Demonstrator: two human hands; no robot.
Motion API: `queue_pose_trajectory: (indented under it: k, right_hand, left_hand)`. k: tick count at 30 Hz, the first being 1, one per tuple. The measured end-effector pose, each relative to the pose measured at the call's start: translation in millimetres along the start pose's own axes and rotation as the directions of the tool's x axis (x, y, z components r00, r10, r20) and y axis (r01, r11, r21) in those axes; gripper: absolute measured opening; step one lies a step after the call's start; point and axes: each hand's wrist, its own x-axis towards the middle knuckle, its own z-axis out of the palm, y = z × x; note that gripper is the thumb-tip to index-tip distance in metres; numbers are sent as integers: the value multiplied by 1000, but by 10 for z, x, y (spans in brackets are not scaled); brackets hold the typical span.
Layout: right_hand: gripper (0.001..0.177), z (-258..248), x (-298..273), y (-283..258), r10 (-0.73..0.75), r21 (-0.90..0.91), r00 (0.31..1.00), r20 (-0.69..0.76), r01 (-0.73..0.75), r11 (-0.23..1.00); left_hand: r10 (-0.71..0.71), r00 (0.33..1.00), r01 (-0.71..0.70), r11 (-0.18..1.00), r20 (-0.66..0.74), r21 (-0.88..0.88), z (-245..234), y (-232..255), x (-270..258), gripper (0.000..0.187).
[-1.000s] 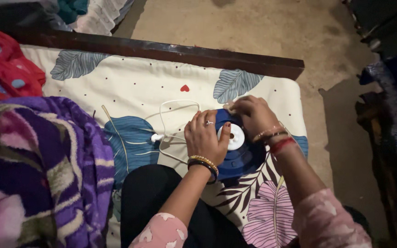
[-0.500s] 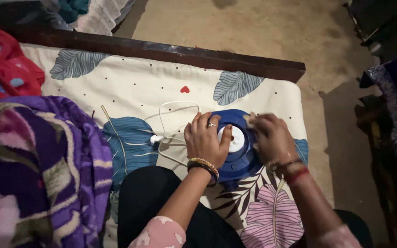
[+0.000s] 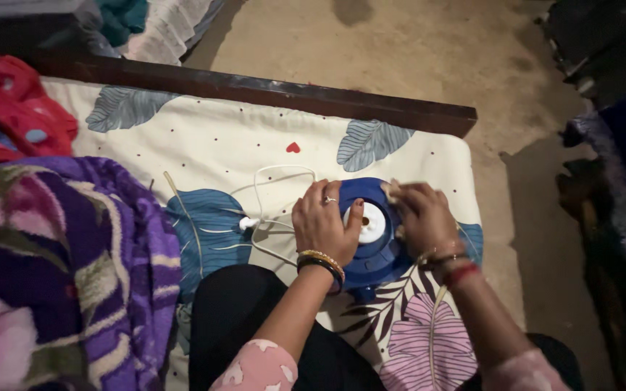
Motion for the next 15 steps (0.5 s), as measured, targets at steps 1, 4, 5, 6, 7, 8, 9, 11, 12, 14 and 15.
queue_pose_trajectory:
  k: [1,4,5,6,7,8,9,11,12,14,15]
  right_hand:
    - [23,-16,-140,-4,67,-18,997,-35,-68,998]
    - [26,-30,-593,-25,-19,-75,985,-171,6,997]
    - [24,-13,-711,-38,-13,-130,983,-181,-10,991]
    - [22,14,-826,-60,-7,-183,982,-189,-28,983]
    - [21,38,-927,-84,-1,-236,980,-197,-46,971]
    - [20,62,-1012,-113,-24,-239,978,-208,-27,971]
    - [20,86,-1087,-151,-46,-241,975,-219,-8,970]
    - [22,144,-1219,-272,-85,-234,967,-239,27,972]
    - [24,162,-1279,-346,-101,-229,963,-250,43,972]
    - [27,180,-1346,-481,-133,-232,956,-260,72,970]
    - [28,187,-1373,-543,-148,-241,955,-258,85,967]
  left_hand:
    - [-12,1000,12,1000,10,19,10,9,2,55]
    - [-58,997,54,996,55,71,27,-4,12,59]
    - [-77,994,71,994,83,80,40,-8,18,60]
    - [-99,989,89,992,112,90,57,-14,16,62]
    - [-109,986,97,991,129,92,79,-21,20,62]
    - [-117,982,104,990,146,95,103,-31,33,63]
    - [-126,979,111,989,162,98,125,-37,39,64]
    - [-141,971,122,987,195,109,145,-55,39,64]
    - [-147,967,125,986,210,113,155,-56,53,64]
    - [-159,958,131,983,238,132,158,-59,85,64]
    - [-167,953,134,981,253,143,155,-59,97,64]
